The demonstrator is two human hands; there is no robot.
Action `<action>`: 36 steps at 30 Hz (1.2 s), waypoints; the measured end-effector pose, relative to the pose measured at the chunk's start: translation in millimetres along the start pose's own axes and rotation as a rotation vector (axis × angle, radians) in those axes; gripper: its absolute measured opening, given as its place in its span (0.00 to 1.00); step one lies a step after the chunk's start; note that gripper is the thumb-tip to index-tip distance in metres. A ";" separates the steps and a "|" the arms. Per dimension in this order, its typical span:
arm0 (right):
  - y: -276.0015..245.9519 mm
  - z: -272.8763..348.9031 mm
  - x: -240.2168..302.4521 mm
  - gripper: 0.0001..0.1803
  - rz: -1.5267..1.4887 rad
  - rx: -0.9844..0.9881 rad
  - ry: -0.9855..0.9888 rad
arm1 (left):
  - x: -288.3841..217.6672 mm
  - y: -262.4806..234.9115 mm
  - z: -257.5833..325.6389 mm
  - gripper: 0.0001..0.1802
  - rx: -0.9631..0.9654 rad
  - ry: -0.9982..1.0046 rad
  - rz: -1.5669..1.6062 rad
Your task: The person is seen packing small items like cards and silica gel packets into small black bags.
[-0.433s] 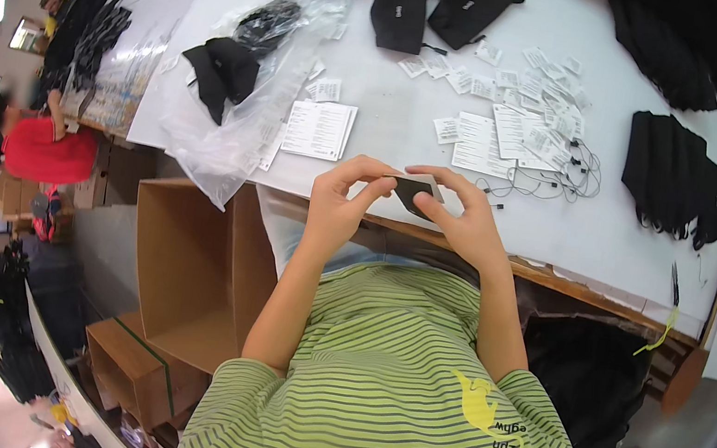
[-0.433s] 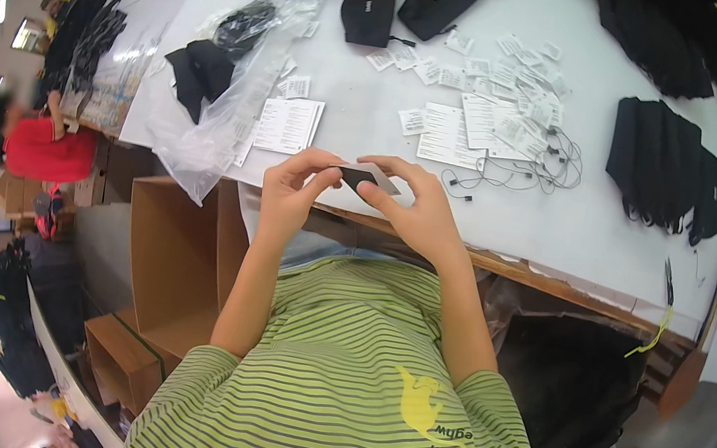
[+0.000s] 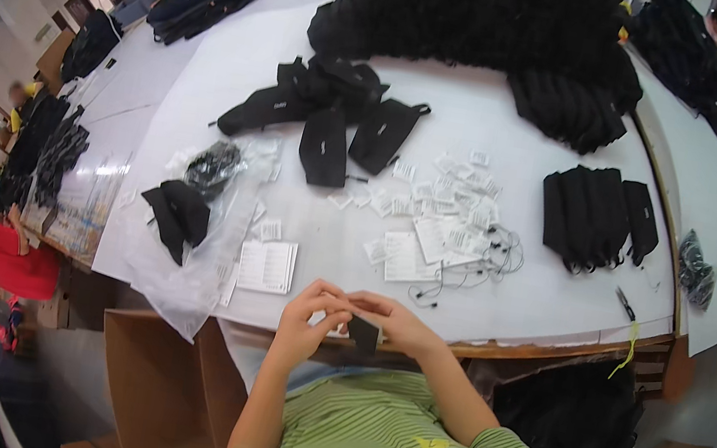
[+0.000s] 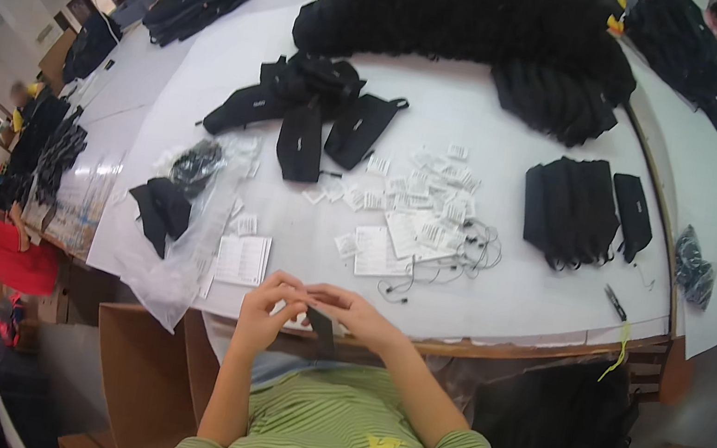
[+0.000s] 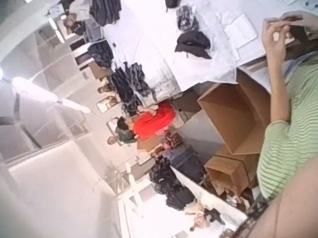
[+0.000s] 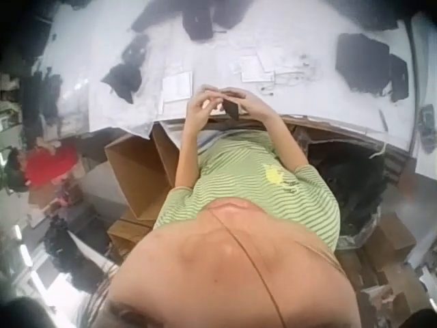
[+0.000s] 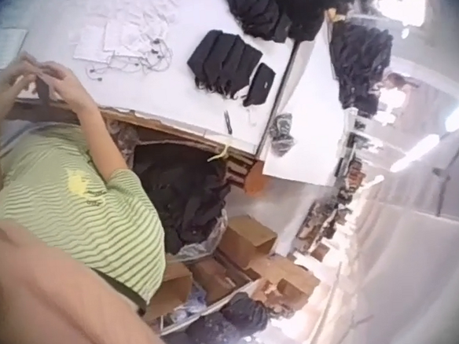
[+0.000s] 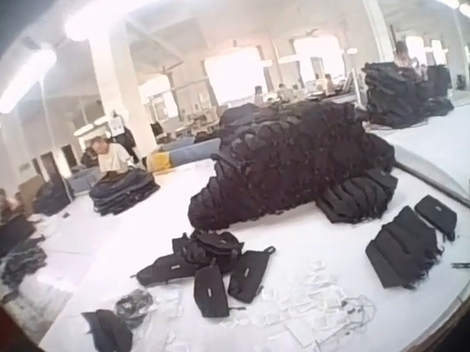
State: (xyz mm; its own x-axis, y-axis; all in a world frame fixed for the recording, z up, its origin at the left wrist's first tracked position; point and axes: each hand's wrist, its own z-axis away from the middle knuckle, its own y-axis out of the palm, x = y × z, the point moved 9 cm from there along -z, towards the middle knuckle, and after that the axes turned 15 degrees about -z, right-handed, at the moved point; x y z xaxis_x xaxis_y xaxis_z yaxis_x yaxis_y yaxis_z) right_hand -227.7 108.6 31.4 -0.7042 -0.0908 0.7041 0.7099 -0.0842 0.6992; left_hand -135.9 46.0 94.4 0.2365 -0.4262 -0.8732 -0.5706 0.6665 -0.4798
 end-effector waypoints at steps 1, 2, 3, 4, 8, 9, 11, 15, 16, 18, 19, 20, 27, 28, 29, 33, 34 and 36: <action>6.9 0.9 -5.1 0.14 -0.012 -0.001 0.049 | 3.5 -2.4 -0.4 0.08 -0.010 -0.015 -0.005; 9.9 1.4 -10.7 0.12 -0.025 -0.006 0.098 | 2.2 -3.6 -3.2 0.08 -0.018 0.009 0.003; 4.2 -0.4 -14.9 0.10 0.031 -0.007 0.047 | 2.6 -2.9 -3.9 0.08 -0.013 -0.012 -0.018; -2.8 -4.5 -16.1 0.08 0.085 -0.008 -0.002 | 4.8 -1.2 -4.8 0.08 -0.008 -0.037 -0.039; -16.9 -11.0 -22.3 0.08 0.092 -0.132 0.009 | 12.1 -1.4 -9.1 0.07 -0.034 -0.043 0.035; -15.8 -11.8 -25.2 0.08 0.100 -0.133 0.016 | 15.3 -0.5 -9.2 0.07 -0.040 -0.044 0.044; -14.2 -13.6 -25.1 0.07 -0.044 -0.205 -0.032 | 31.5 3.2 -8.8 0.05 -0.041 -0.138 0.109; -3.6 -13.8 -25.0 0.07 -0.051 -0.240 -0.042 | 37.8 3.9 -6.6 0.05 -0.015 -0.186 0.120; -5.7 -13.0 -25.7 0.06 -0.064 -0.276 -0.031 | 35.3 2.5 -7.1 0.07 0.001 -0.163 0.121; -15.7 -13.0 -20.6 0.06 -0.063 -0.311 -0.023 | 29.2 -2.6 -10.7 0.09 0.011 -0.130 0.129; -26.1 -11.0 -14.5 0.06 -0.023 -0.335 -0.066 | 31.2 -7.0 -8.8 0.10 0.007 -0.190 0.183; -29.9 -9.3 -6.5 0.07 0.014 -0.359 -0.108 | 33.6 -10.8 -5.9 0.12 0.006 -0.253 0.236; -24.2 0.9 41.6 0.08 0.168 -0.424 -0.290 | 23.5 -35.1 -6.0 0.11 -0.039 -0.220 0.142; -18.4 2.8 47.1 0.07 0.248 -0.419 -0.332 | 24.7 -36.4 -6.7 0.11 -0.036 -0.229 0.144; -26.6 3.1 44.6 0.07 0.290 -0.446 -0.340 | 25.7 -41.6 -9.6 0.10 -0.059 -0.238 0.125; -34.1 10.0 44.4 0.08 0.351 -0.446 -0.305 | 30.7 -41.6 -11.8 0.10 0.027 -0.232 0.045; -28.1 9.7 42.7 0.09 0.374 -0.399 -0.232 | 29.8 -35.0 -12.3 0.10 0.104 -0.212 0.007; -11.9 12.0 41.1 0.10 0.384 -0.362 -0.144 | 12.6 -26.5 -16.7 0.10 0.145 -0.179 0.038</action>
State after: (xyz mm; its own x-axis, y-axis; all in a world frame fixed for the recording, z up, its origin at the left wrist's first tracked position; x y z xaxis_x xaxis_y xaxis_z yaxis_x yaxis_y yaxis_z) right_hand -265.1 117.8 53.5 -0.3695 -0.0472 0.9280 0.8544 -0.4100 0.3194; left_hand -131.0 12.8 97.5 0.3600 -0.2922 -0.8860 -0.4658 0.7665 -0.4421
